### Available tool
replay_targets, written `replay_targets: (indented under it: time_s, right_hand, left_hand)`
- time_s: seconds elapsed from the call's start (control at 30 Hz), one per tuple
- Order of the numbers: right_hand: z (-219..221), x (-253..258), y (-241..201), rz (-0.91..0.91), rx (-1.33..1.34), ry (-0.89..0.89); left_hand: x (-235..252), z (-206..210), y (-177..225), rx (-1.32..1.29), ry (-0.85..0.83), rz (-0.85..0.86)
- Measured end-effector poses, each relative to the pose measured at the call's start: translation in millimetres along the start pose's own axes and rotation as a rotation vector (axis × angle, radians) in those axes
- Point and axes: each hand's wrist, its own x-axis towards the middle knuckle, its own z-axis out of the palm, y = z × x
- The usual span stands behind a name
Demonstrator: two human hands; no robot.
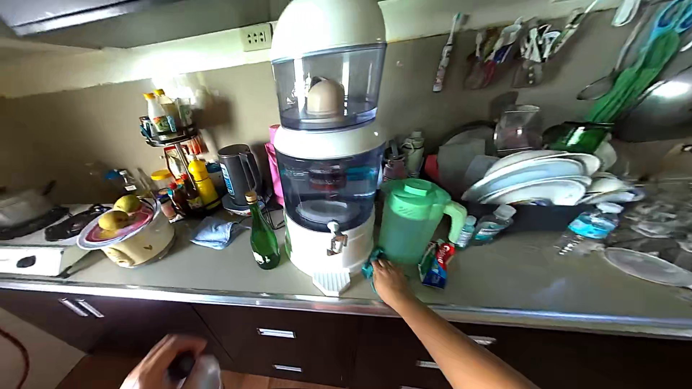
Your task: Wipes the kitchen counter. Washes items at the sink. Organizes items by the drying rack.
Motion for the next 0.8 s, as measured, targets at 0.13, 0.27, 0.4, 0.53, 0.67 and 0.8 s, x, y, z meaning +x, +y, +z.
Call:
replay_targets:
  time_s: [0.13, 0.27, 0.4, 0.53, 0.67, 0.8]
  right_hand:
    - [22, -47, 8, -0.189, 0.306, 0.177]
    - [28, -71, -38, -0.210, 0.585, 0.227]
    - [42, -71, -97, -0.381, 0.300, 0.260]
    - [28, -61, -132, -0.440, 0.178, 0.133]
    - [26, -51, -171, -0.480, 0.107, -0.030]
    - [38, -13, -227, -0.389, 0.179, -0.091]
  left_hand:
    - [164, 15, 6, 0.240, -0.175, -0.163]
    - [281, 38, -12, 0.184, -0.382, -0.196]
    - [331, 60, -16, 0.075, -0.484, -0.221]
    - [338, 69, -11, 0.097, -0.478, -0.189]
    - [332, 56, -34, 0.089, -0.421, -0.020]
    - [302, -7, -91, 0.088, -0.300, 0.090]
